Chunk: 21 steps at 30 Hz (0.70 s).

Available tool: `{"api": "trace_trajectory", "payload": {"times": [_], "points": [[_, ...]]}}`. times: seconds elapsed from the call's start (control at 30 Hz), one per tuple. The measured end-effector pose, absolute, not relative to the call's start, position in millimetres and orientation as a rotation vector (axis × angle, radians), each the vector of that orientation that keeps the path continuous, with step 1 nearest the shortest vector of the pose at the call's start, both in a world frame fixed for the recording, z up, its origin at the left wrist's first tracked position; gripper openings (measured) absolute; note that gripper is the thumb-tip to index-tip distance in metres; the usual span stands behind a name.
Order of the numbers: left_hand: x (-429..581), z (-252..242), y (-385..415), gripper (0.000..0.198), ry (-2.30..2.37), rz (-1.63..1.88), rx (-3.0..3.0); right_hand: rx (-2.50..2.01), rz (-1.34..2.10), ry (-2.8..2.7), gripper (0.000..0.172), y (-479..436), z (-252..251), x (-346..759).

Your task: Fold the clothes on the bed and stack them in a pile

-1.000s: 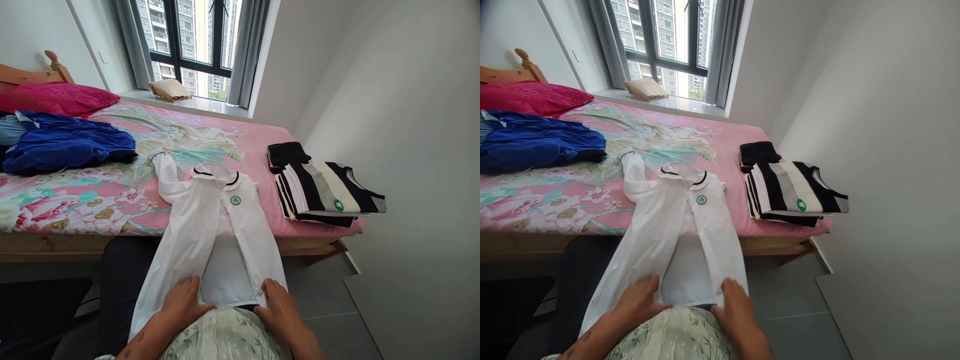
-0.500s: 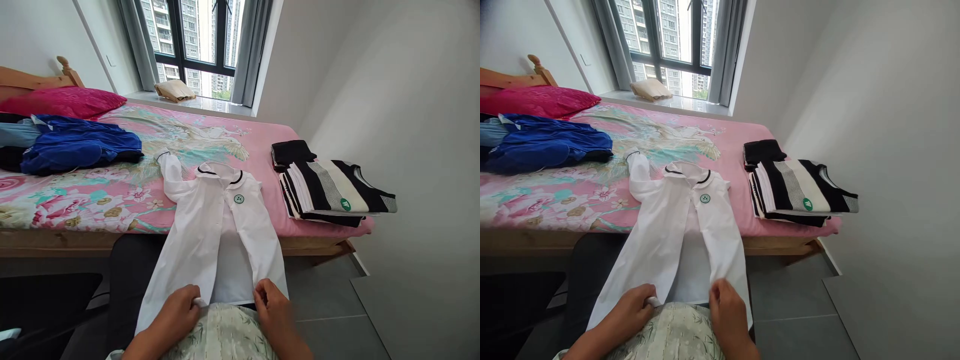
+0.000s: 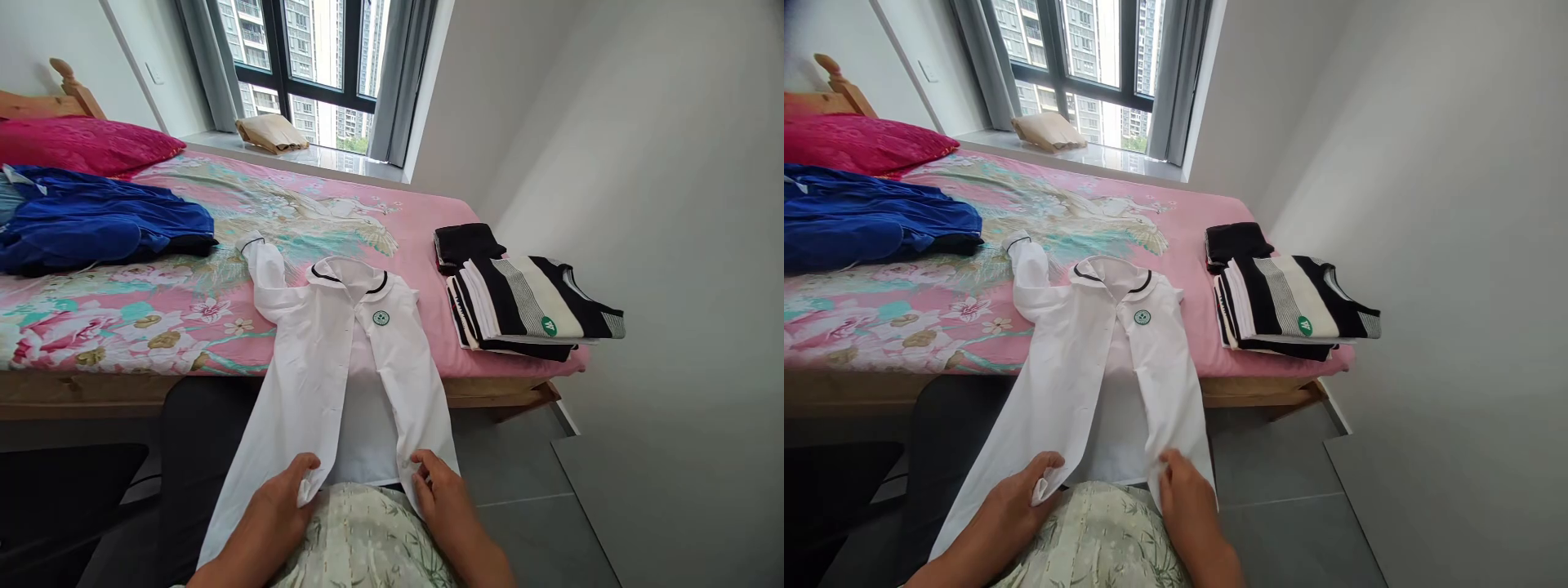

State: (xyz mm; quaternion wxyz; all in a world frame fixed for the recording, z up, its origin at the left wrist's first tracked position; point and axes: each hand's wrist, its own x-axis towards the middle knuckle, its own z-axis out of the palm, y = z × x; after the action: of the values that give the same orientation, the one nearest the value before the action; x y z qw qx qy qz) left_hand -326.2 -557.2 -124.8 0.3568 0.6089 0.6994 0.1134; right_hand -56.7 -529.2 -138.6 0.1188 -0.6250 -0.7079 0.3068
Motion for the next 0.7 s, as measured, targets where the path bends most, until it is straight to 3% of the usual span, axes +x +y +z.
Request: {"api": "trace_trajectory", "payload": {"times": [0.27, 0.47, 0.7], "points": [[-336.3, -117.4, -564.5, 0.041, 1.679, 0.577, 1.628, -1.848, 0.796, -2.180, 0.017, -514.4, -146.8, -70.8], [-331.2, -113.7, -567.2, 0.032, 1.570, 0.712, 1.845, -1.870, 0.799, -2.147, 0.012, -509.7, -142.4, -70.4], [-324.9, -110.8, -567.4, 0.031, 1.476, 0.775, 2.171, -1.476, 1.201, -1.894, 0.016, -504.9, -114.0, -105.3]]}}
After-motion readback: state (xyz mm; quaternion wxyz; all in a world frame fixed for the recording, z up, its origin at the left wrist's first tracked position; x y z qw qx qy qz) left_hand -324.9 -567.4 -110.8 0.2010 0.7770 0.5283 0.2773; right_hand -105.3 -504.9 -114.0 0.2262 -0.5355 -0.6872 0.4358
